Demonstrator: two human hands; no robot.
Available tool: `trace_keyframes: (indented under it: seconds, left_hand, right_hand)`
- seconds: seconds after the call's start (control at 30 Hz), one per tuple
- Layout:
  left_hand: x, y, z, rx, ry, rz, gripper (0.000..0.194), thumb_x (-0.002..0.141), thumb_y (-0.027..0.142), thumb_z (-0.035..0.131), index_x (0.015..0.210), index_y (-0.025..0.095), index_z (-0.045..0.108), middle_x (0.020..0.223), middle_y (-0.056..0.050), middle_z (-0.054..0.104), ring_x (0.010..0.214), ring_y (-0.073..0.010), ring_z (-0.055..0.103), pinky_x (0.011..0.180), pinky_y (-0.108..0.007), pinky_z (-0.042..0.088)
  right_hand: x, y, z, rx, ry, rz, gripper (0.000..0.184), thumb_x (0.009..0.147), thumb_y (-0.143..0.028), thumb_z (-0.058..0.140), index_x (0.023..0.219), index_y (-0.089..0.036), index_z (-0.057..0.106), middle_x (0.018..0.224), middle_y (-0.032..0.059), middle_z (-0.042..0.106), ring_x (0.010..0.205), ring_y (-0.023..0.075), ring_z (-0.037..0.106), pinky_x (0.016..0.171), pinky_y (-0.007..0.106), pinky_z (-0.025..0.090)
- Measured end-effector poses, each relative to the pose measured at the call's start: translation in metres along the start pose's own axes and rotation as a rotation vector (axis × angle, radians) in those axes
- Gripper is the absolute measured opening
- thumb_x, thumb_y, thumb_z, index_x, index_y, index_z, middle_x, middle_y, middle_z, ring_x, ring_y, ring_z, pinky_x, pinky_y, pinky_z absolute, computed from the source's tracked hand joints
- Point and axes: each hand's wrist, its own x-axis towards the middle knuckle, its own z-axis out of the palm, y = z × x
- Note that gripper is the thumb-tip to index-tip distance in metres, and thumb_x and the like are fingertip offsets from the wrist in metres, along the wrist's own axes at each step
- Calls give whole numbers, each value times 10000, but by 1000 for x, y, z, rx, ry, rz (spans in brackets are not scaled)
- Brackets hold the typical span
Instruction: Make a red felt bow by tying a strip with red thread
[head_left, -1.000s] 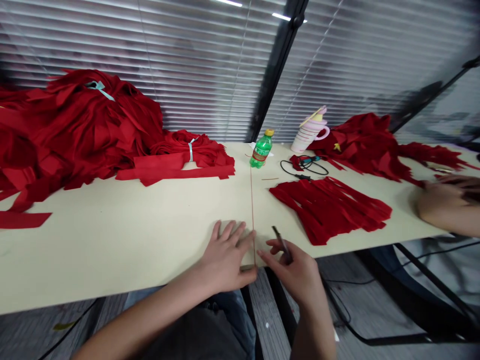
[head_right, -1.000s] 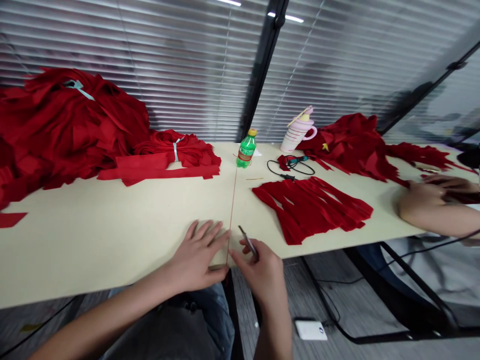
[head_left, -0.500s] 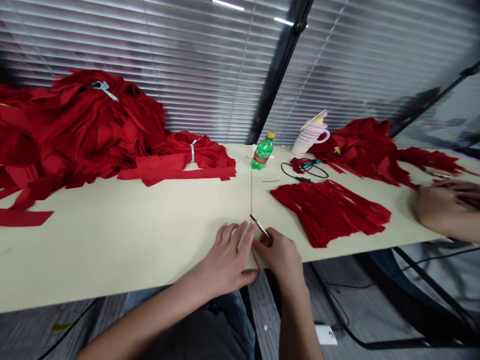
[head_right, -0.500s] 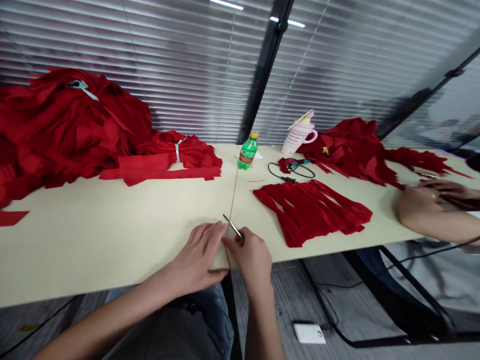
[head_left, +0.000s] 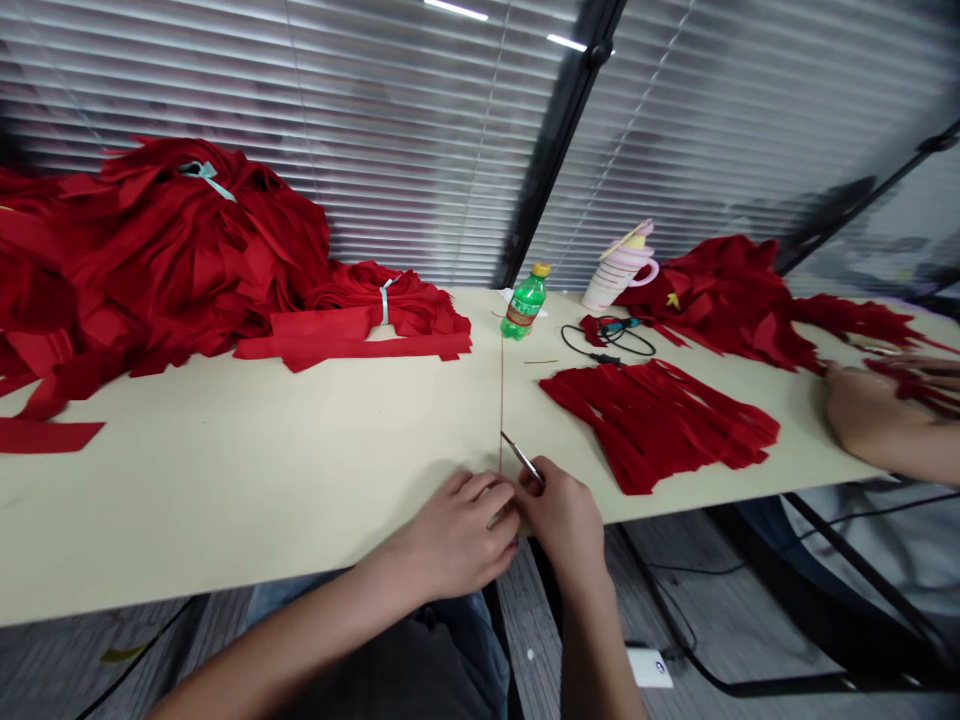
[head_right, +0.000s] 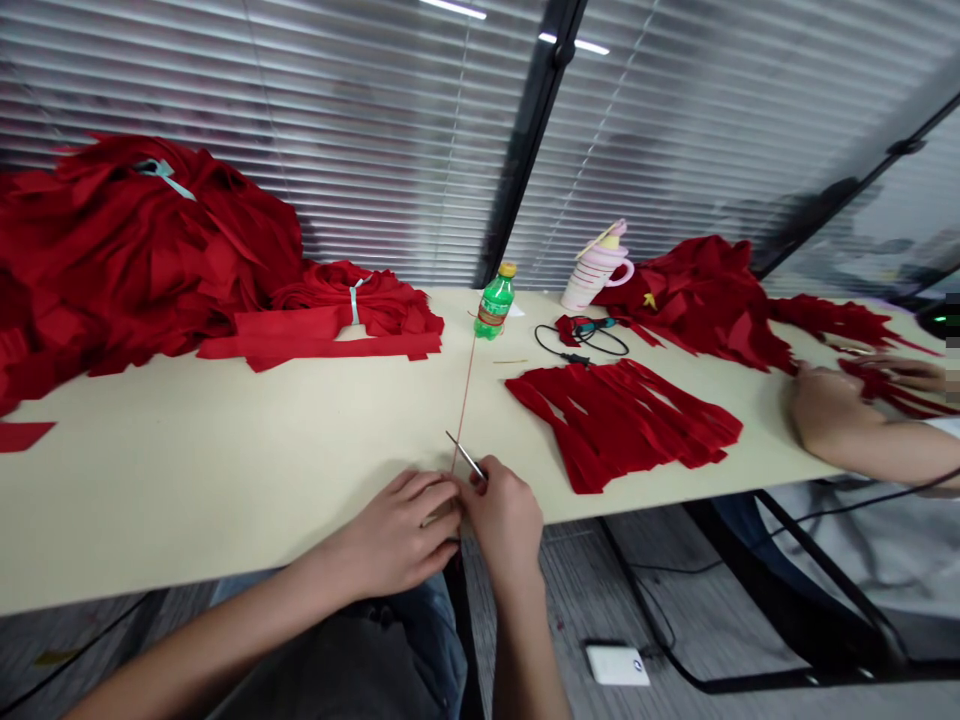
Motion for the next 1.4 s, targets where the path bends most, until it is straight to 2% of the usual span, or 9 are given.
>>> trace_keyframes:
  seconds: [0.27, 0.43, 0.53, 0.7, 0.8, 0.9, 1.07, 1.2, 1.4]
  left_hand:
    - [-2, 7, 5, 27, -25, -44, 308, 884, 374, 526, 1044, 119, 590, 1115, -93, 586, 1166, -232, 469, 953, -392, 399]
    - [-4, 23, 13, 49, 26, -190, 396, 892, 385, 489, 1125, 81, 591, 1175, -116, 599, 1153, -261, 483, 981, -417, 378]
    - [-7, 27, 16, 63, 58, -271, 436, 904, 423, 454, 1146, 88, 591, 1206, -110, 607, 1172, -270, 479, 1004, -447, 352]
    - [-15, 18, 15, 63, 83, -309, 458, 897, 514, 450, 1174, 175, 582, 1233, -21, 615, 1201, -242, 471, 1011, -445, 347]
    - [-14, 18, 16, 83, 108, -315, 469, 889, 552, 455, 1131, 181, 610, 1219, -8, 626, 1185, -244, 487, 993, -445, 368]
    - [-6, 24, 23, 122, 148, -343, 508, 885, 573, 450, 1045, 139, 658, 1162, -53, 654, 1129, -278, 527, 947, -460, 405]
    - [1, 31, 39, 193, 213, -307, 331, 885, 418, 554, 910, 112, 677, 1092, -97, 667, 1070, -247, 571, 895, -415, 455]
    - [-4, 25, 41, 206, 218, -260, 227, 890, 320, 571, 988, 124, 630, 1110, -77, 634, 1061, -207, 578, 873, -391, 481]
    - [-11, 18, 38, 200, 241, -208, 201, 890, 230, 569, 1057, 122, 599, 1115, -70, 619, 1048, -196, 584, 870, -381, 495]
  right_hand:
    - [-2, 2, 2, 39, 38, -19, 293, 765, -477, 589, 668, -215, 500, 582, -3, 565, 542, 155, 518, 507, 234, 280]
    - [-4, 3, 4, 110, 79, -39, 367, 737, -543, 603, 636, -212, 483, 575, 9, 555, 523, 152, 494, 500, 244, 297]
    - [-2, 8, -2, 224, 24, -113, 350, 768, -546, 575, 729, -199, 543, 576, -3, 550, 513, 137, 497, 506, 240, 361]
    - [4, 20, -31, 391, -112, -260, 479, 838, -539, 496, 1099, -145, 575, 804, 50, 635, 728, 163, 603, 650, 244, 484]
    - [7, 24, -56, 398, -168, -316, 428, 866, -510, 482, 1064, -155, 618, 898, 71, 653, 855, 189, 605, 752, 274, 489]
    - [7, 27, -77, 347, -250, -367, 376, 865, -494, 504, 987, -171, 654, 816, 54, 659, 783, 186, 609, 703, 268, 497]
    - [3, 32, -93, 188, -279, -406, 354, 844, -491, 544, 989, -189, 658, 890, 60, 684, 772, 194, 634, 636, 258, 504]
    - [-2, 34, -94, 166, -295, -442, 337, 859, -467, 540, 1000, -184, 656, 922, 71, 689, 785, 193, 645, 667, 263, 510]
    - [-10, 35, -90, 131, -472, -512, 303, 955, -382, 396, 1041, -210, 629, 910, 43, 671, 830, 161, 637, 731, 255, 495]
